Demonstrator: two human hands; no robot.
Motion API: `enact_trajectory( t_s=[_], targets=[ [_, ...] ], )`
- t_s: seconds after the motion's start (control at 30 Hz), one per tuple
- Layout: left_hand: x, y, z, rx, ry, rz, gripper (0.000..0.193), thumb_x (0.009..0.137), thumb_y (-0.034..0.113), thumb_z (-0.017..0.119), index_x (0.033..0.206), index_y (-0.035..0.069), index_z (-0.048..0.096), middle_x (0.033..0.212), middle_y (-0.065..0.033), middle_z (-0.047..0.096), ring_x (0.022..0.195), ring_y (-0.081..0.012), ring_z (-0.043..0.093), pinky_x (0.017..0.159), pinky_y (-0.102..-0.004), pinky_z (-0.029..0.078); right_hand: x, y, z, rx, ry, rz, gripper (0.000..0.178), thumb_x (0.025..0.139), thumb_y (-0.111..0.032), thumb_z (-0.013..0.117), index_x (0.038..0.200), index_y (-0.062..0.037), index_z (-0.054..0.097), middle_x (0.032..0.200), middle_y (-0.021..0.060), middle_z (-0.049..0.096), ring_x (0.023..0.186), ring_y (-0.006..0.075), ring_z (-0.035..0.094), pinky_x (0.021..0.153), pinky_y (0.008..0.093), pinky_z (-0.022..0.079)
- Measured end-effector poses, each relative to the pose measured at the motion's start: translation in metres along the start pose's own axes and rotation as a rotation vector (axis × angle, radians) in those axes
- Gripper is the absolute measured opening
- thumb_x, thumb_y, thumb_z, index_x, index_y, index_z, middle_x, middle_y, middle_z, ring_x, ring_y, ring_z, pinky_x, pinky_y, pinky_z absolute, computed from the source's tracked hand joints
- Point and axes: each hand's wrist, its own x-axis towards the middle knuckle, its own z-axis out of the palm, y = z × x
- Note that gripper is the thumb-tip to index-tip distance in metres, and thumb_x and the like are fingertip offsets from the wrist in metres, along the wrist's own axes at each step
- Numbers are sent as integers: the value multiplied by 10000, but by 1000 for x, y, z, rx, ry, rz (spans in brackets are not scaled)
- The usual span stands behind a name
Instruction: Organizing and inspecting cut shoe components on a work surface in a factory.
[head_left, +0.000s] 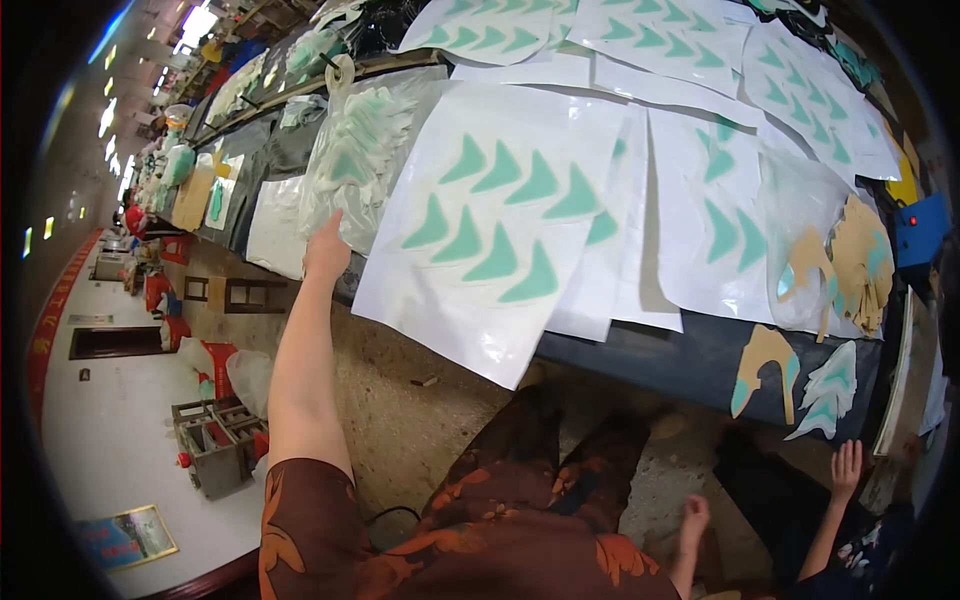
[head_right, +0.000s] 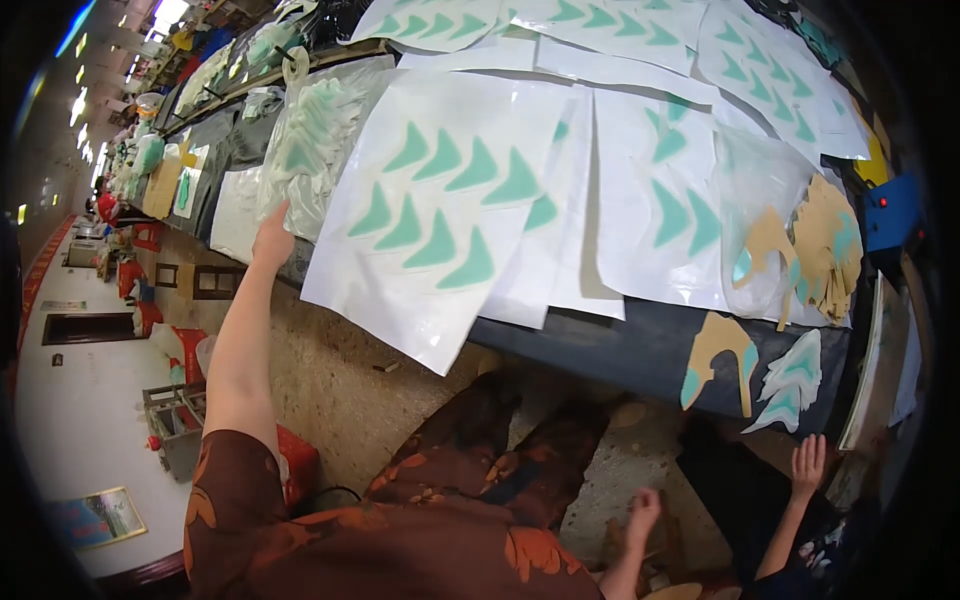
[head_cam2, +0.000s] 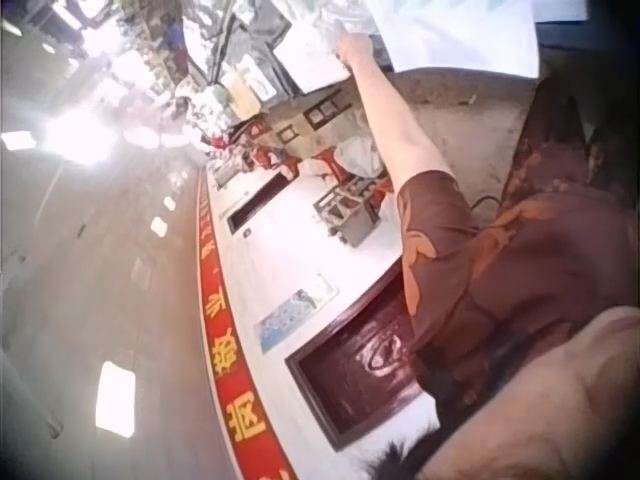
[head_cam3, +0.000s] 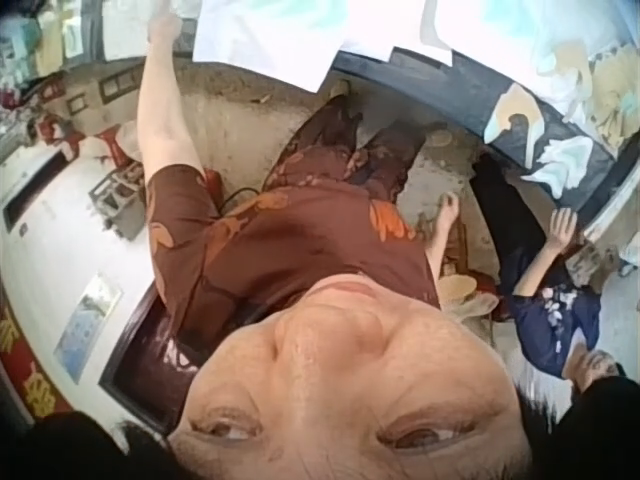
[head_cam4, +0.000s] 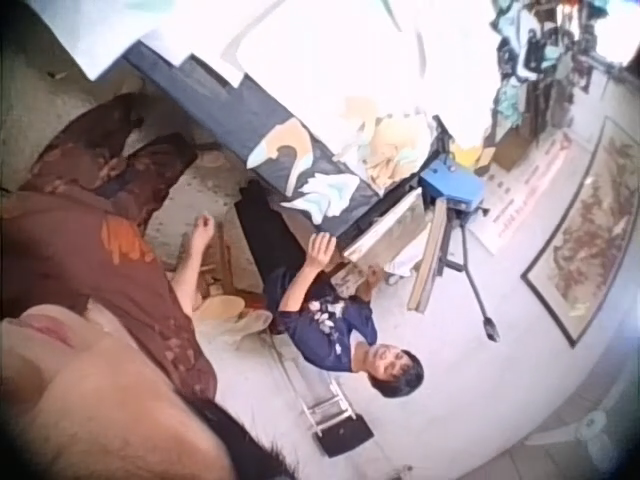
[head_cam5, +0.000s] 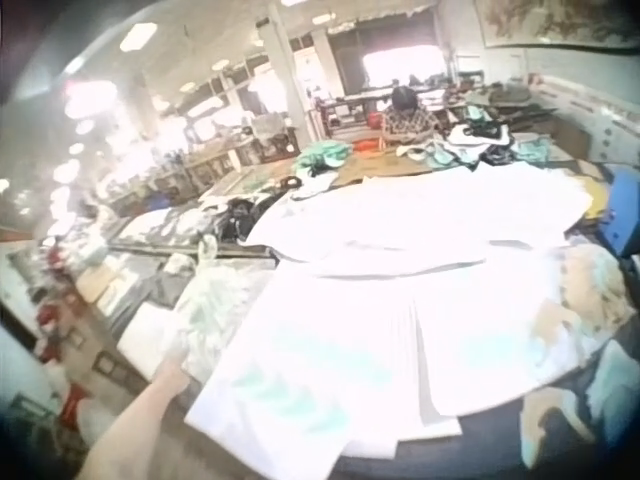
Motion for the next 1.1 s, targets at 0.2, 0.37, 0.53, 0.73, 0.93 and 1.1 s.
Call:
enact_trajectory(
  t_s=[0.2,0.37,0.53,0.73,0.93,1.1],
  targets=[
    [60,-35,19,11,-55,59,625,768,90,406,1347,291,287,1138,-153,511,1067,-319,491,863,-464,405,-94,47,109,-86,-286,264,132,808,-26,519,919,-66,579,738,-24,548,634,67,498,552,219,409],
    [84,-35,30,16,-78,106,631,764,85,407,1351,280,285,1132,-169,518,1039,-338,510,858,-472,406,-127,31,144,7,-283,363,138,824,-73,543,956,-50,572,771,-9,576,643,83,531,555,222,417],
    [102,-36,42,-31,-122,188,634,756,73,408,1355,243,285,1079,-215,547,1000,-367,526,837,-468,412,-130,35,147,76,-153,358,159,831,-131,559,975,-65,570,805,4,585,673,94,539,584,234,431],
    [165,-88,99,-241,116,551,668,684,4,449,1333,124,345,842,-247,575,688,-336,555,649,-424,451,-145,32,162,118,-76,319,168,828,-150,562,975,-71,583,815,11,587,698,105,549,607,242,439],
    [177,-83,107,-236,21,552,713,671,-71,343,1355,128,308,1090,-229,544,852,-344,558,717,-387,435,-158,48,177,114,-33,350,199,826,-159,567,996,-56,581,817,16,588,708,105,537,630,255,447],
    [159,-46,82,-262,-93,452,712,688,-82,317,1365,137,286,1270,-193,434,1058,-351,488,851,-368,391,-163,57,182,185,-47,297,197,835,-131,556,1008,-37,565,827,20,578,714,104,527,641,251,439]
  ],
)
